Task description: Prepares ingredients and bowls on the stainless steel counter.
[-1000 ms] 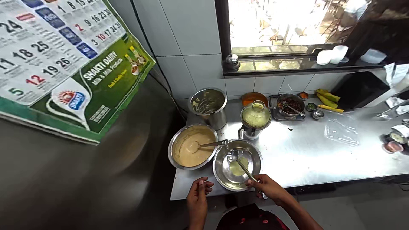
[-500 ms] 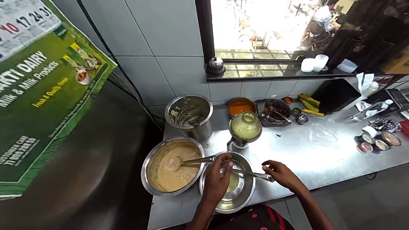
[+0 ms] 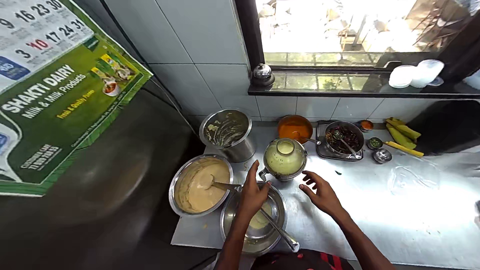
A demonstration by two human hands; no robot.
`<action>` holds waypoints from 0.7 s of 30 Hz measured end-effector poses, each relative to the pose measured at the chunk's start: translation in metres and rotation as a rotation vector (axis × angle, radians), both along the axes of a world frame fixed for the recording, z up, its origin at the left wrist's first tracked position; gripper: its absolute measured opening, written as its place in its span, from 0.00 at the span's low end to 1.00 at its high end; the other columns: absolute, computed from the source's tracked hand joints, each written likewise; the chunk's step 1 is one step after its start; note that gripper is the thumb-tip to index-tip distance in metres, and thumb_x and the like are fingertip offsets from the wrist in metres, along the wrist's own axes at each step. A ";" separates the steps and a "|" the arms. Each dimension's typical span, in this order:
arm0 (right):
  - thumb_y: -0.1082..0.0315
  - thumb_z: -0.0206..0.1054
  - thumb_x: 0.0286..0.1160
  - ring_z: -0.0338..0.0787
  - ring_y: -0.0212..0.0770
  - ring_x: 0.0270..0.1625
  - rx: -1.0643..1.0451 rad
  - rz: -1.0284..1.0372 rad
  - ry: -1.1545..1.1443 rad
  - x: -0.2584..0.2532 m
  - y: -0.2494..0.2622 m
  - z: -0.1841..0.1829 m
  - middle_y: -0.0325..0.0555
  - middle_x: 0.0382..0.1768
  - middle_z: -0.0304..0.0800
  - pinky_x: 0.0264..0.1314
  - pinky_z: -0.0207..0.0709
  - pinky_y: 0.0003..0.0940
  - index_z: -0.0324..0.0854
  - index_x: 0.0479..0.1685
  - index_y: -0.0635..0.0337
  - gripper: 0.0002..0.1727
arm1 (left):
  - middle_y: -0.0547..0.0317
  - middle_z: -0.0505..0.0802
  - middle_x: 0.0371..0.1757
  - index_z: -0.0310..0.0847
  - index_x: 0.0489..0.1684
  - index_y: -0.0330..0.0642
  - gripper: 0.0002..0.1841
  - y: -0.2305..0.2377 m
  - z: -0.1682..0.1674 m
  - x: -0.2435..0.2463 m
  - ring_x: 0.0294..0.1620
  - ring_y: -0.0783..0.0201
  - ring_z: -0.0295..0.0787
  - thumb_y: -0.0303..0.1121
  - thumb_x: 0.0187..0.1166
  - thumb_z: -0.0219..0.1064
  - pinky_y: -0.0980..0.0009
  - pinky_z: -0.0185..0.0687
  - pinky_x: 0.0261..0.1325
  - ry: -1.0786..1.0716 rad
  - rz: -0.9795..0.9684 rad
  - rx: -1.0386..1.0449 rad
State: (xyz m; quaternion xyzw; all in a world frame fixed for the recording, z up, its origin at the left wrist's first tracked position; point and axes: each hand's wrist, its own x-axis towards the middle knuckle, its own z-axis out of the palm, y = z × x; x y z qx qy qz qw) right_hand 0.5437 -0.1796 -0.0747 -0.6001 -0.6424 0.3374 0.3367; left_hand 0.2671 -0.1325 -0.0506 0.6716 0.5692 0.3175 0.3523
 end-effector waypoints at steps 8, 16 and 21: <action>0.44 0.75 0.72 0.90 0.31 0.55 0.123 -0.090 0.146 0.010 0.016 -0.022 0.34 0.59 0.89 0.54 0.88 0.36 0.79 0.69 0.47 0.29 | 0.61 0.88 0.69 0.69 0.83 0.52 0.35 0.011 -0.002 0.012 0.69 0.65 0.86 0.37 0.72 0.77 0.55 0.85 0.73 -0.025 0.037 -0.077; 0.49 0.87 0.56 0.81 0.35 0.75 0.249 -0.002 0.288 0.003 0.046 -0.035 0.39 0.75 0.78 0.71 0.82 0.40 0.59 0.86 0.47 0.54 | 0.58 0.89 0.68 0.62 0.87 0.55 0.46 0.022 -0.018 0.018 0.65 0.63 0.89 0.28 0.62 0.81 0.58 0.89 0.67 -0.115 0.003 -0.168; 0.51 0.90 0.50 0.79 0.38 0.78 0.268 0.005 0.341 -0.003 0.047 -0.036 0.39 0.81 0.74 0.75 0.81 0.42 0.51 0.92 0.43 0.63 | 0.57 0.88 0.70 0.61 0.88 0.51 0.50 0.023 -0.018 0.017 0.68 0.63 0.88 0.26 0.58 0.85 0.62 0.88 0.70 -0.251 -0.047 -0.246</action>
